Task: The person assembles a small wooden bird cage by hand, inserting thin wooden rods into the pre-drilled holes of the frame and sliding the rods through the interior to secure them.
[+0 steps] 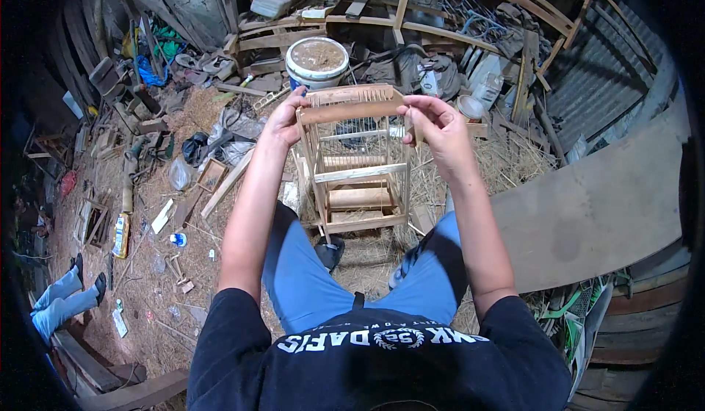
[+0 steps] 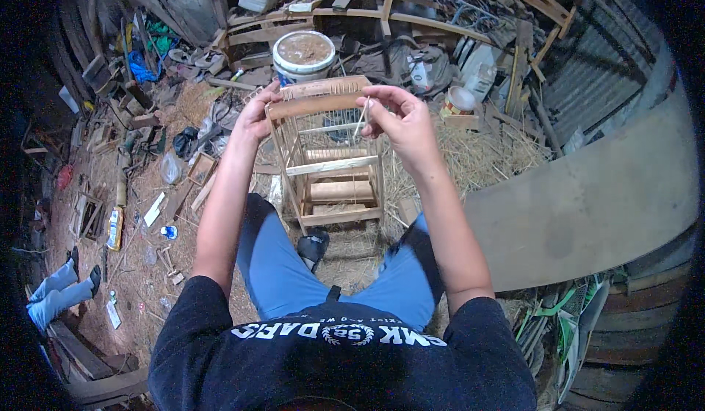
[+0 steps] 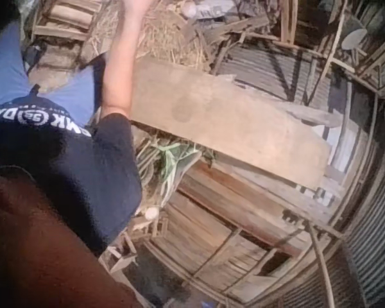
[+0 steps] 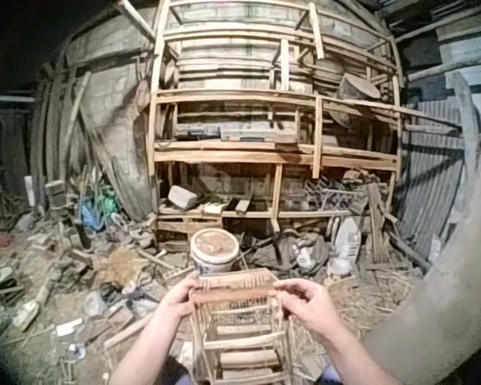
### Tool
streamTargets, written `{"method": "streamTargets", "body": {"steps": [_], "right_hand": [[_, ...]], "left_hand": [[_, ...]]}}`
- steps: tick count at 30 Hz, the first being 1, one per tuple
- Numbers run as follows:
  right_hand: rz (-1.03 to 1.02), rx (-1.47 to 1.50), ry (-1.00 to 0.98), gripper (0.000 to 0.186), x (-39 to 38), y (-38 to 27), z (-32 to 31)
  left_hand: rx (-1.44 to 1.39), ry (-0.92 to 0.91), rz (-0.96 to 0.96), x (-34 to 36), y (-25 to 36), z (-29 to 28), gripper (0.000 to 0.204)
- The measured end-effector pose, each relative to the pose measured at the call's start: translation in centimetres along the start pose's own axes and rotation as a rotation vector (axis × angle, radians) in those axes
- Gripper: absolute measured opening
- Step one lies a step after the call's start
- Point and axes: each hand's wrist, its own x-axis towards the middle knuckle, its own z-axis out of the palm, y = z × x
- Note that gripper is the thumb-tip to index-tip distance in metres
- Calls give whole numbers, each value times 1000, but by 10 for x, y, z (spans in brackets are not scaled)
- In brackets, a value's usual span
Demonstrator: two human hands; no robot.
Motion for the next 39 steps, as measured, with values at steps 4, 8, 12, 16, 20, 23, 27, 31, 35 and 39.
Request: {"method": "streamTargets", "body": {"steps": [4, 8, 12, 16, 20, 23, 27, 31, 35, 39], "right_hand": [[-88, -13, 72, 20, 0, 2, 15], [-250, -64, 181, 16, 5, 1, 32], [-406, -119, 227, 11, 17, 6, 42], [-433, -131, 313, 10, 32, 9, 49], [-456, -137, 279, 10, 43, 16, 55], [-432, -348, 242, 12, 48, 13, 60], [-538, -651, 184, 17, 59, 25, 48], [-688, -897, 167, 16, 65, 36, 53], [-708, -967, 187, 14, 68, 50, 41], [-637, -980, 150, 13, 72, 63, 33]], "left_hand": [[42, 53, 18, 5, -2, -11, 80], [53, 59, -90, 6, -17, -7, 45], [133, 32, -23, 10, -30, -2, 50], [163, 76, 16, 15, -37, 18, 57], [158, 78, -4, 24, -37, 14, 61], [182, 47, 41, 33, -35, 8, 61], [158, 0, 26, 22, -41, 39, 58], [139, -32, 91, 40, -42, 10, 56], [190, 14, 57, 37, -48, 24, 54], [249, 51, 66, 27, -49, 39, 53]]}}
